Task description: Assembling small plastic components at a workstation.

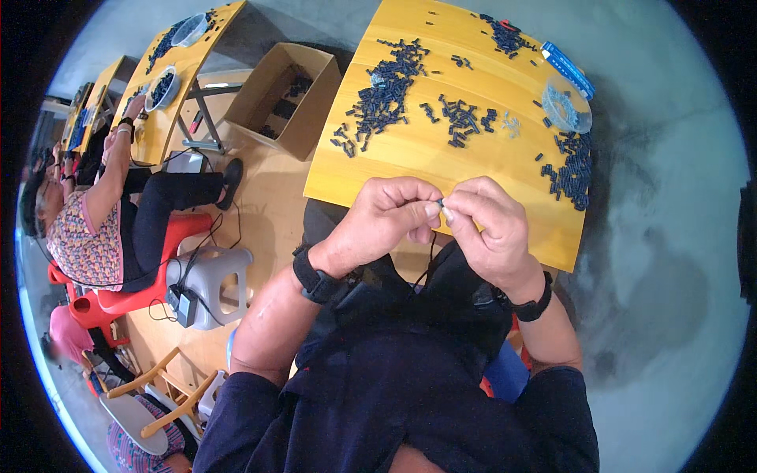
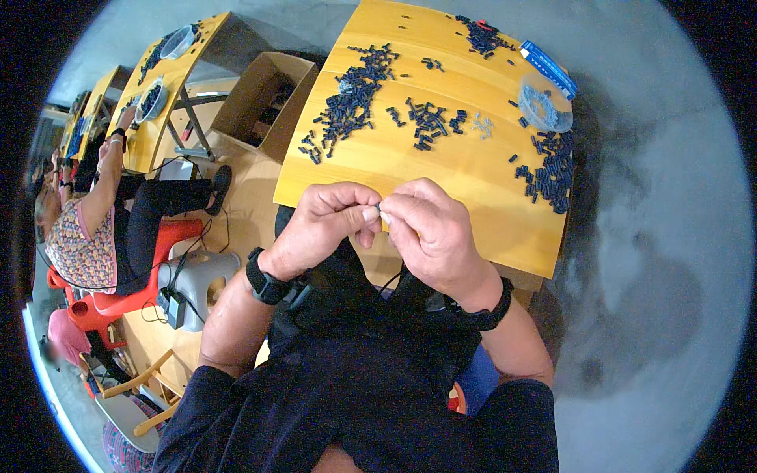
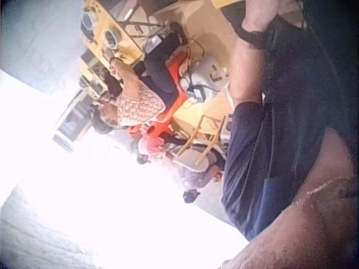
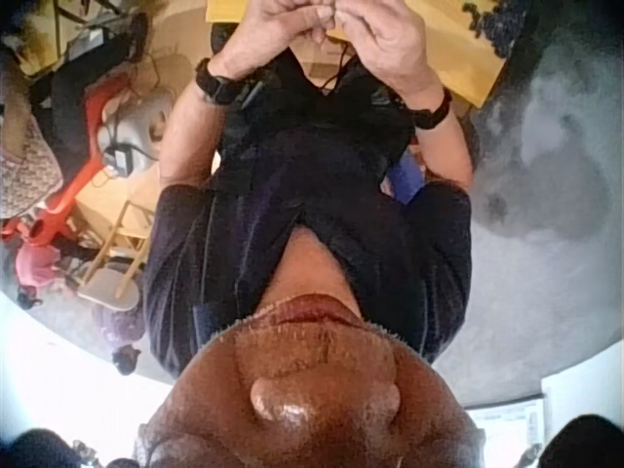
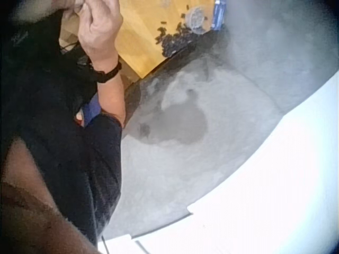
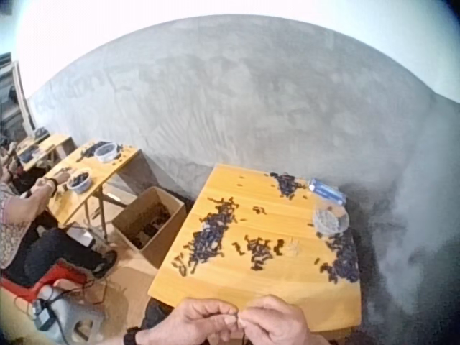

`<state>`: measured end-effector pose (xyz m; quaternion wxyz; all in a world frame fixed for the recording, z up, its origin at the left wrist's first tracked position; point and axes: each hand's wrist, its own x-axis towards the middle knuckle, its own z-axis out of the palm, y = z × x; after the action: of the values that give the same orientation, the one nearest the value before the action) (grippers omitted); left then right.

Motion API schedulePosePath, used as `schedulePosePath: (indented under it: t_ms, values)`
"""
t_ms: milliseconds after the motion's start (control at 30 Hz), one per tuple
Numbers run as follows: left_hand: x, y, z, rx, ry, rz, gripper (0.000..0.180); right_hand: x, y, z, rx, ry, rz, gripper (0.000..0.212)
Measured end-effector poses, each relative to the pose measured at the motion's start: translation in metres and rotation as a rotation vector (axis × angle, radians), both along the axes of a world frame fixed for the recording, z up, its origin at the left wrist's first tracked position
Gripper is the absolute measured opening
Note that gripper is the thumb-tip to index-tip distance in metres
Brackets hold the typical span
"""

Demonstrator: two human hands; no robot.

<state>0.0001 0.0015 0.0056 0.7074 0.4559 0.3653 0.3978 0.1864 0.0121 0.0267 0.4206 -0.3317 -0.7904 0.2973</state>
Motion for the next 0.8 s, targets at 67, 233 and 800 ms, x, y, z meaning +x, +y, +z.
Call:
schedulePosePath:
  t_ms: [67,233,800]
  values:
    - [-0.001,-0.001,-0.005,-0.028,-0.016,-0.003,0.012,0.001,0.004,-0.004,0.001,0.002,0.012,0.012]
    - [-0.002,0.001,-0.007,-0.045,0.003,0.027,0.012,0.006,0.045,-0.038,-0.748,0.041,-0.233,0.007]
    - [-0.004,0.004,-0.021,-0.057,0.023,0.024,0.012,0.016,0.107,-0.108,-0.069,-0.573,-0.292,0.01]
